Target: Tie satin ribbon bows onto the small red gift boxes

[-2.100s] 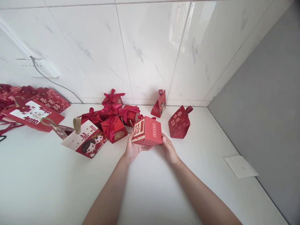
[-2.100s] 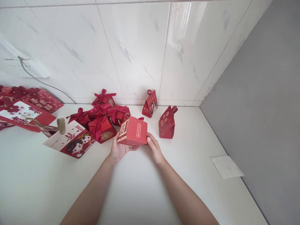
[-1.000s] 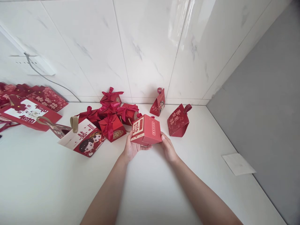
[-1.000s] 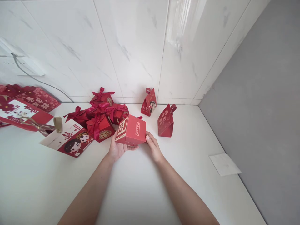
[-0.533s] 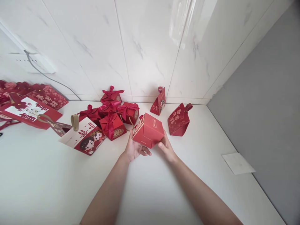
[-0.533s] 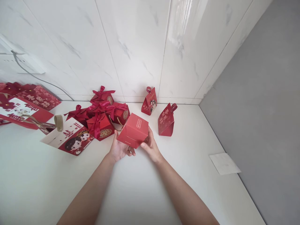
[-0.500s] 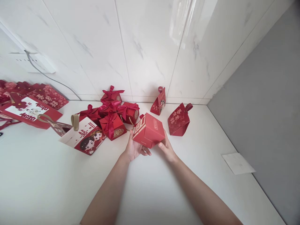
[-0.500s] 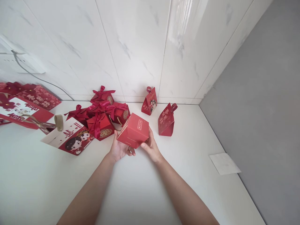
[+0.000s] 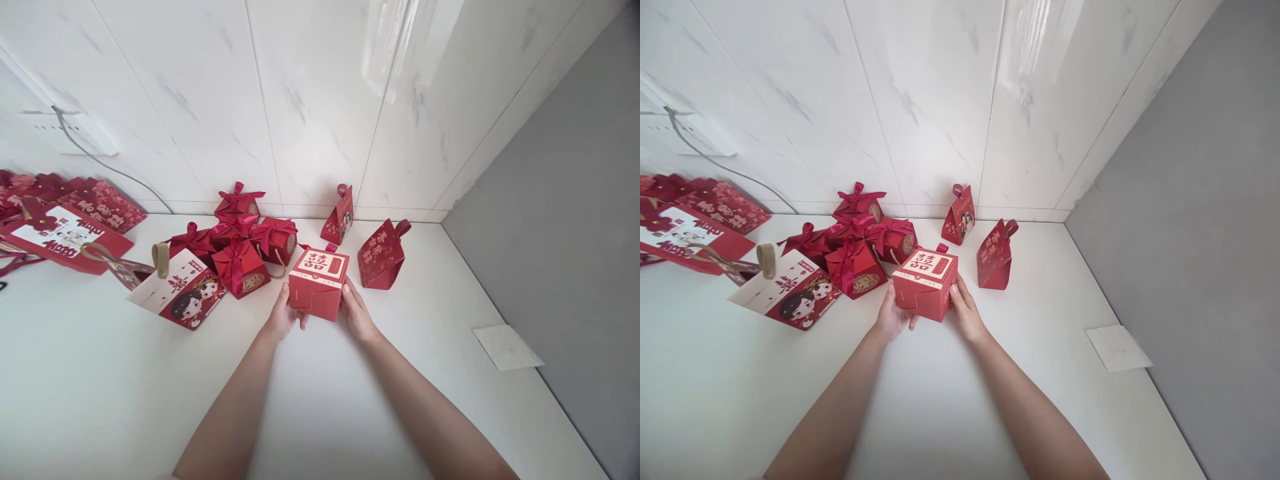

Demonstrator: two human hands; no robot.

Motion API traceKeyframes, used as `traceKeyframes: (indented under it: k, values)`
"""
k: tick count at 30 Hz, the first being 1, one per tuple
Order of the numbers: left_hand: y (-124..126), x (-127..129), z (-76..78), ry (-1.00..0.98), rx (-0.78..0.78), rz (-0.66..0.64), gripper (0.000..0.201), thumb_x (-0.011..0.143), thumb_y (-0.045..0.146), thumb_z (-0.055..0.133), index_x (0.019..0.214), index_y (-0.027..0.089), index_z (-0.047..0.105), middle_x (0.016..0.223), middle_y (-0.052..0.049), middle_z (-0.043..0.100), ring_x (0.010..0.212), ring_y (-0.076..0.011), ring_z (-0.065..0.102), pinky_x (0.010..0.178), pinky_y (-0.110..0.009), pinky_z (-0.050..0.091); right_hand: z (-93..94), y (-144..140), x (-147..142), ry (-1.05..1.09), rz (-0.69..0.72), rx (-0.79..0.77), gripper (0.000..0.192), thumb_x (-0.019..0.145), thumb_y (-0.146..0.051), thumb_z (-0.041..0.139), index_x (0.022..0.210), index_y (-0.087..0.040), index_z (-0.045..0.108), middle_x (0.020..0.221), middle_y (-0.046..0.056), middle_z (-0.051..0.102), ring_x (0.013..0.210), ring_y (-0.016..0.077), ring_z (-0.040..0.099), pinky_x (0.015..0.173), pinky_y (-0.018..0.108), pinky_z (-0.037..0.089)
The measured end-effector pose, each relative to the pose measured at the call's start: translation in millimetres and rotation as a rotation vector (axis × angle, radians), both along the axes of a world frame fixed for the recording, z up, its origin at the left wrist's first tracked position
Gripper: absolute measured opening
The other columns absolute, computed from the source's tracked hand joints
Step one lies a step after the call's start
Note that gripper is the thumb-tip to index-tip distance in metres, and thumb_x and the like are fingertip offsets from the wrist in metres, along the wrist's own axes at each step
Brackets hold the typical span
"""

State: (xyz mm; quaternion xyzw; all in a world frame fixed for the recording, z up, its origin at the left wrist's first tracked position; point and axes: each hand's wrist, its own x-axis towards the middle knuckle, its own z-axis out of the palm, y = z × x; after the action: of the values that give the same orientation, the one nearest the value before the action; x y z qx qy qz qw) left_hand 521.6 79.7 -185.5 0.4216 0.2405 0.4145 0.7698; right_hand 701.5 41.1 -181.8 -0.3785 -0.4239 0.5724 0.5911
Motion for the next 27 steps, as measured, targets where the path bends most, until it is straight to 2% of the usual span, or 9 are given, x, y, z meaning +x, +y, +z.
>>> traceKeyframes:
  k: [3,5,8,12,15,20,27]
  values:
    - [1,-4,1.7,0.000,-0.005,-0.010,0.050,0.091,0.053,0.046,0.122,0.016,0.058,0.069,-0.005,0.069,0.041,-0.0137,0.058,0.037,-0.022,0.044,0.3,1,-2,-0.002,0.011,-0.035,0.055,0.094,-0.062,0.036,0.134,-0.028,0.048,0.117,0.006,0.068,0.096,0.0257,0.067,0.079,0.042,0.054]
    - [2,-5,2.8,0.021,-0.020,-0.020,0.052,0.087,0.052,0.055,0.126,0.017,0.053,0.068,-0.004,0.069,0.049,-0.0160,0.065,0.041,-0.020,0.048,0.2,1,-2,0.013,0.020,-0.048,0.055,0.093,-0.064,0.035,0.130,-0.026,0.050,0.096,0.005,0.072,0.079,0.0238,0.069,0.068,0.039,0.054]
    - [3,-4,5.3,0.054,-0.021,-0.014,0.060,0.082,0.055,0.061,0.128,0.019,0.047,0.072,-0.004,0.071,0.055,-0.0171,0.069,0.043,-0.018,0.050,-0.5,1,-1,0.031,0.006,-0.057,0.050,0.094,-0.061,0.037,0.126,-0.025,0.051,0.079,0.003,0.070,0.066,0.0204,0.066,0.065,0.036,0.053]
    - [3,0,8.3,0.105,-0.009,0.040,0.073,0.078,0.057,0.066,0.134,0.021,0.035,0.070,-0.003,0.070,0.055,-0.0169,0.069,0.045,-0.018,0.052,-2.2,2,1,0.038,-0.019,-0.084,0.045,0.094,-0.058,0.042,0.123,-0.025,0.052,0.085,0.003,0.070,0.069,0.0193,0.066,0.070,0.037,0.054]
    - [3,4,9.0,0.152,0.006,0.091,0.079,0.076,0.058,0.067,0.136,0.022,0.030,0.069,-0.002,0.069,0.054,-0.0170,0.068,0.044,-0.018,0.051,-3.4,2,2,0.026,-0.004,-0.066,0.045,0.094,-0.059,0.039,0.117,-0.024,0.055,0.090,0.005,0.071,0.072,0.0200,0.067,0.071,0.037,0.054]
    - [4,6,9.8,0.202,0.020,0.110,0.081,0.073,0.060,0.068,0.134,0.022,0.029,0.068,-0.001,0.068,0.053,-0.0165,0.068,0.044,-0.018,0.051,-6.3,2,2,0.049,0.026,-0.019,0.045,0.097,-0.058,0.033,0.110,-0.023,0.058,0.091,0.006,0.071,0.074,0.0202,0.067,0.070,0.035,0.053]
    - [4,6,11.1,0.208,0.032,0.093,0.078,0.074,0.060,0.068,0.132,0.023,0.030,0.070,-0.002,0.067,0.055,-0.0163,0.068,0.046,-0.019,0.052,-9.1,4,3,0.085,0.032,-0.020,0.043,0.097,-0.056,0.033,0.105,-0.022,0.058,0.088,0.006,0.070,0.074,0.0203,0.067,0.070,0.035,0.053]
